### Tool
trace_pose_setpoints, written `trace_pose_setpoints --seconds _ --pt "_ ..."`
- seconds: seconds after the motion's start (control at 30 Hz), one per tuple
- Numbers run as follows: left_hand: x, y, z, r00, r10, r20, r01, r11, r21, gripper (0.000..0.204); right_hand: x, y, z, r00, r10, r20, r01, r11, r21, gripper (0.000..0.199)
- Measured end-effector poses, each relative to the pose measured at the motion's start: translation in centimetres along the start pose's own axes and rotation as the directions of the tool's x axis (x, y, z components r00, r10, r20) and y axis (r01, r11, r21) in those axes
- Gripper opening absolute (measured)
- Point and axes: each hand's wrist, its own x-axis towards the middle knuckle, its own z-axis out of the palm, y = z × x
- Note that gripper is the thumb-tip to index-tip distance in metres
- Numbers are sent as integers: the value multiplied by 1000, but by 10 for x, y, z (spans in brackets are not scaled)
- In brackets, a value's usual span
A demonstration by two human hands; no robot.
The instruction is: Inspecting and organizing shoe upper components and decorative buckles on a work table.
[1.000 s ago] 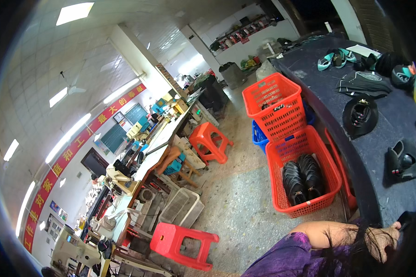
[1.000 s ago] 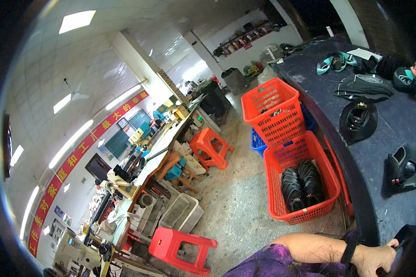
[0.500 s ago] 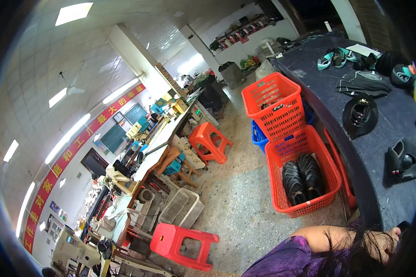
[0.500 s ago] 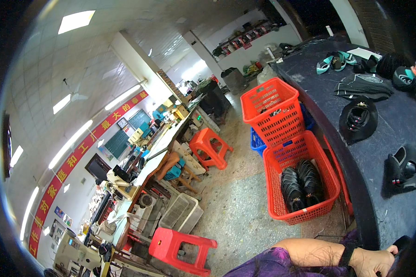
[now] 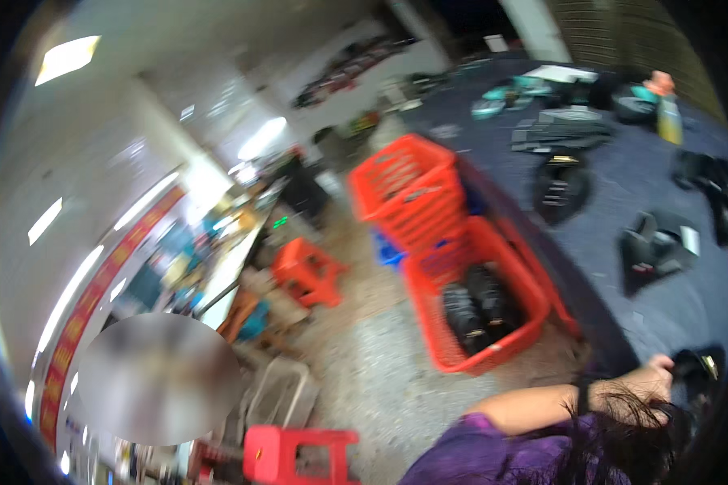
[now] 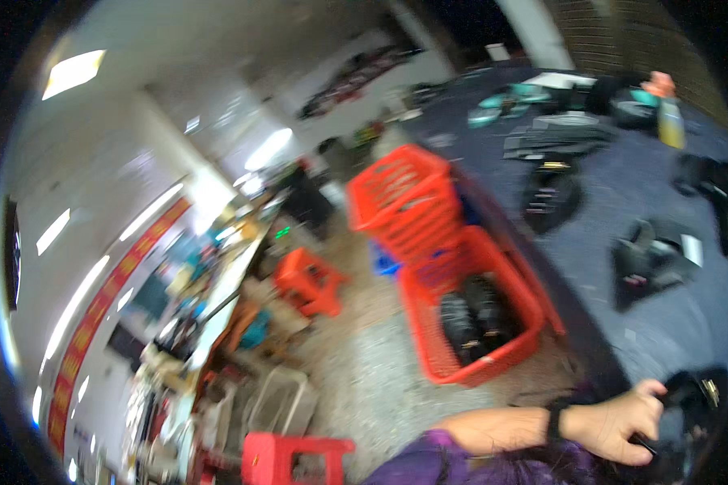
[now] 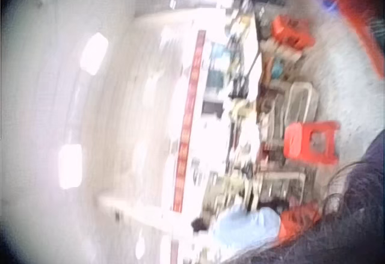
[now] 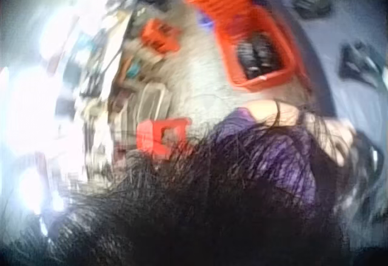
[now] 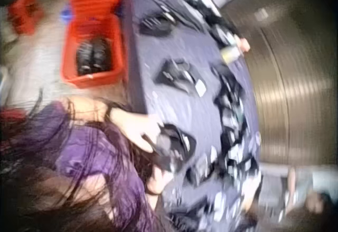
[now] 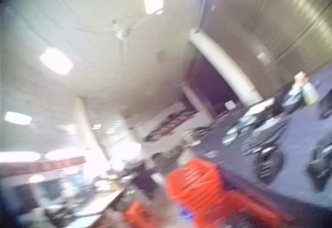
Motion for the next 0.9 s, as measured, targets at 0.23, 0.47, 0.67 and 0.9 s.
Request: trace_pose_setpoints --seconds 0.23,0.47,0.67,0.9 --pt "-24 15 -25 989 108 98 -121 982 144 12 -3 30 32 997 -76 -7 76 997 0 19" --pt "-25 13 -14 984 101 148 -117 988 99 10 0 17 13 957 249 149 -289 872 395 25" --pt "-31 3 -11 999 41 -10 -40 998 58 14 -14 17 10 946 226 234 -303 873 383 29" --pt "-37 0 -19 1000 13 11 -14 996 90 8 -7 27 12 939 145 313 -242 923 298 32"
